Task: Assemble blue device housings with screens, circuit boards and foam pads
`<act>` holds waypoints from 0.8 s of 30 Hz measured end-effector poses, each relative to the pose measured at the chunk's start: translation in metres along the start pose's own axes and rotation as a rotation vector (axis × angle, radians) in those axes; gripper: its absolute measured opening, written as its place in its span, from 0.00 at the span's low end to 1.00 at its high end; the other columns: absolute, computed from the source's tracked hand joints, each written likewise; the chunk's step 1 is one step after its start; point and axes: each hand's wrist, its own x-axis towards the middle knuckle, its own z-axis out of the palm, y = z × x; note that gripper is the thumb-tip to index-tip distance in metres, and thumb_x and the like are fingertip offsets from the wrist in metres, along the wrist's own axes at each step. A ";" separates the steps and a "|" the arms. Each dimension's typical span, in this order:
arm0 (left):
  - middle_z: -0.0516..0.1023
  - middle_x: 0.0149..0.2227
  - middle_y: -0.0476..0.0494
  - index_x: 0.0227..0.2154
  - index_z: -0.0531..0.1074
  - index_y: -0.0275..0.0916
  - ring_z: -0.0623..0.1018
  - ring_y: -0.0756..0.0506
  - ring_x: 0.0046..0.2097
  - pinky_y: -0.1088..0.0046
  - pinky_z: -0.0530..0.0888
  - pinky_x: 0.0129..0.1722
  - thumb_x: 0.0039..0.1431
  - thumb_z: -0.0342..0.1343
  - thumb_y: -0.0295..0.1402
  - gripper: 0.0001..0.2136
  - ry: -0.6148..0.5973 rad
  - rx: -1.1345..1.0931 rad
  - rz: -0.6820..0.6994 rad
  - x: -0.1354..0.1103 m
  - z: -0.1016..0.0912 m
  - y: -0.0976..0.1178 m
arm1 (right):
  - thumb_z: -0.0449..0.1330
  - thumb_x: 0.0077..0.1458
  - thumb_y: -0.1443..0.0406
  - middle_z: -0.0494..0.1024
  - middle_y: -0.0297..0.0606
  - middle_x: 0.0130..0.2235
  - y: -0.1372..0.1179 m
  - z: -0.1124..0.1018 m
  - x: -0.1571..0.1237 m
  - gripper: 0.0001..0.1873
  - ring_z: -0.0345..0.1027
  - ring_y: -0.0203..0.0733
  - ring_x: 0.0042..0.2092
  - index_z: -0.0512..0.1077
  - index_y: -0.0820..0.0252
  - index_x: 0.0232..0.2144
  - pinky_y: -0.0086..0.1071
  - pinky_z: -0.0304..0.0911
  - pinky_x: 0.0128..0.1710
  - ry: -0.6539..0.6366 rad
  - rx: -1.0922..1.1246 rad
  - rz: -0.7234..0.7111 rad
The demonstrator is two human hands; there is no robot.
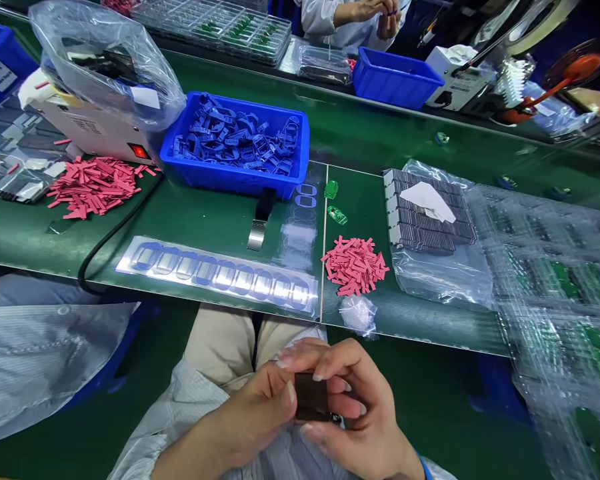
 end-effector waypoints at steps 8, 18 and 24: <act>0.83 0.29 0.46 0.34 0.82 0.40 0.78 0.48 0.32 0.77 0.72 0.35 0.42 0.66 0.48 0.19 0.105 0.227 0.049 -0.005 -0.003 0.005 | 0.61 0.56 0.63 0.77 0.39 0.36 -0.010 -0.012 0.001 0.04 0.72 0.46 0.42 0.69 0.55 0.34 0.42 0.69 0.41 0.208 -0.310 -0.167; 0.84 0.40 0.47 0.44 0.76 0.52 0.81 0.42 0.43 0.71 0.74 0.45 0.47 0.64 0.45 0.19 0.163 0.476 0.115 -0.008 0.000 0.010 | 0.60 0.54 0.73 0.71 0.34 0.29 -0.018 -0.021 0.006 0.06 0.66 0.40 0.33 0.73 0.57 0.32 0.40 0.62 0.37 0.143 -0.600 -0.191; 0.84 0.40 0.49 0.44 0.75 0.54 0.81 0.43 0.42 0.73 0.75 0.43 0.47 0.64 0.44 0.18 0.191 0.550 0.160 -0.010 0.001 0.011 | 0.60 0.54 0.73 0.72 0.33 0.28 -0.017 -0.023 0.003 0.06 0.67 0.40 0.33 0.73 0.56 0.31 0.42 0.60 0.41 0.140 -0.600 -0.176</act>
